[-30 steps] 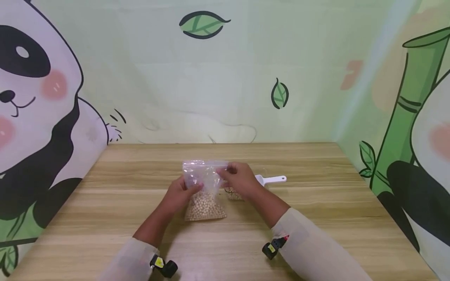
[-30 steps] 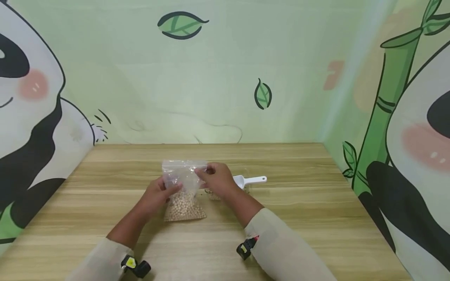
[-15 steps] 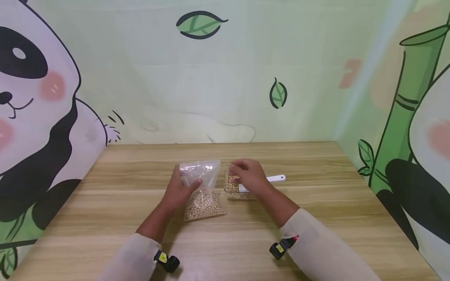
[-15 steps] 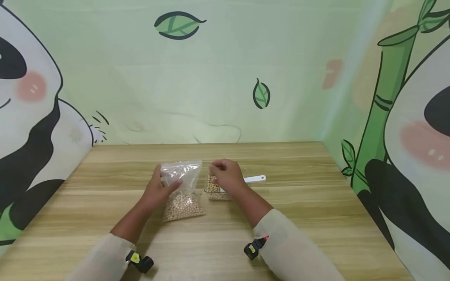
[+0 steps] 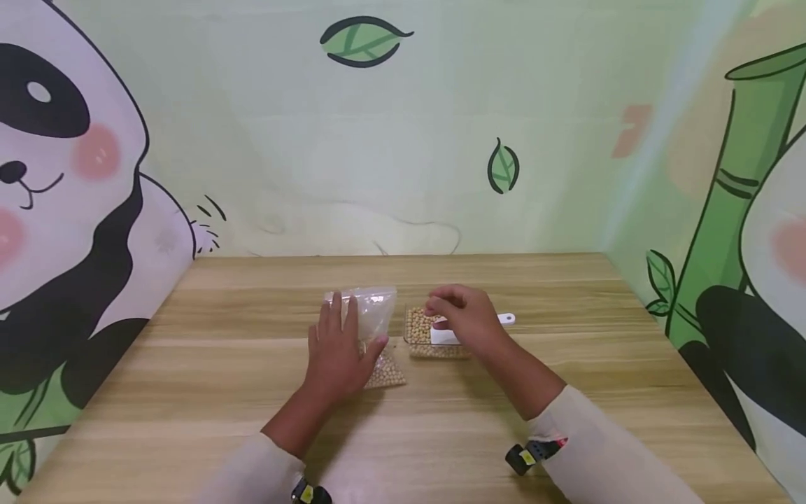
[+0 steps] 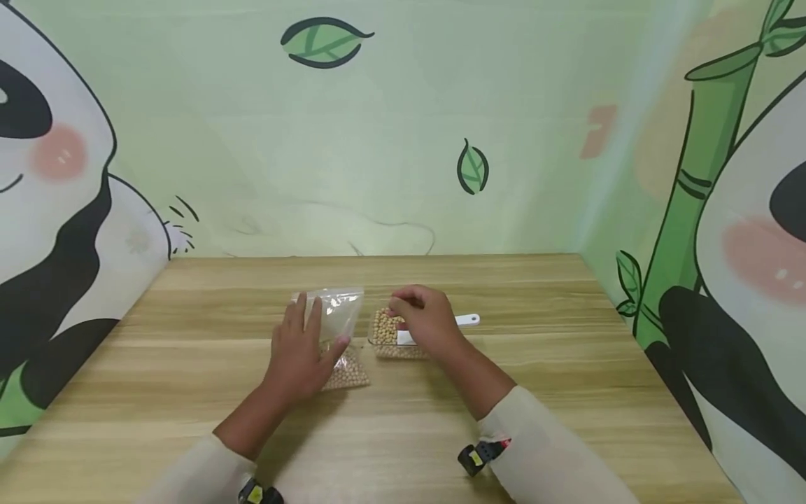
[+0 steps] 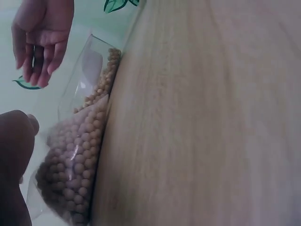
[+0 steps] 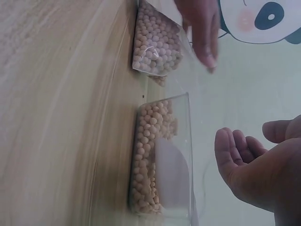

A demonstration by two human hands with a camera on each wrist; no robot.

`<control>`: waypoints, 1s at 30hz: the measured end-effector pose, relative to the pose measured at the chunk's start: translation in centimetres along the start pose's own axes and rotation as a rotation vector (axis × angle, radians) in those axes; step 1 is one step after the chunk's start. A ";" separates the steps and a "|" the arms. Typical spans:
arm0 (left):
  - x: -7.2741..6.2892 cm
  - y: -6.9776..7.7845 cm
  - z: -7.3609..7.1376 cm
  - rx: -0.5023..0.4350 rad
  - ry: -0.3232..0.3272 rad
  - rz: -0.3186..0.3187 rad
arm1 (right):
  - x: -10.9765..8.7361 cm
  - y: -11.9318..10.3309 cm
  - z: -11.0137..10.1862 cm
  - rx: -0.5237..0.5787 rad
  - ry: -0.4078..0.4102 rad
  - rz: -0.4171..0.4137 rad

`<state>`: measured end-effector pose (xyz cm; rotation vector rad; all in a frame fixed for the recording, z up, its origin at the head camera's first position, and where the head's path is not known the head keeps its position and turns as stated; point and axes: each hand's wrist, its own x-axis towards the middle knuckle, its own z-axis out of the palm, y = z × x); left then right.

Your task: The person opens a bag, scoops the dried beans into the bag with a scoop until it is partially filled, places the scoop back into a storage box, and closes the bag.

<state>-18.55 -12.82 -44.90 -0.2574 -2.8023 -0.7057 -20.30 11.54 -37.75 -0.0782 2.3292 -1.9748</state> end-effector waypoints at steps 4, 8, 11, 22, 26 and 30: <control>0.3 0.3 0.6 0.017 -0.072 -0.044 | -0.5 0.0 -0.8 -0.027 -0.004 -0.019; 0.8 -0.4 0.8 0.008 -0.121 -0.063 | -0.9 0.1 -1.4 -0.029 -0.007 -0.026; 1.1 -0.8 0.9 -0.009 -0.163 -0.078 | -1.1 0.3 -1.8 -0.025 -0.002 -0.019; 2.4 -2.1 0.7 -0.078 -0.259 -0.038 | -1.2 0.4 -2.9 -0.020 0.036 -0.004; 2.7 -2.8 0.7 -0.063 -0.320 -0.016 | -1.5 0.7 -2.9 -0.035 0.031 -0.002; 2.7 -3.0 0.5 -0.070 -0.342 -0.006 | -1.9 0.9 -2.9 -0.077 0.051 -0.029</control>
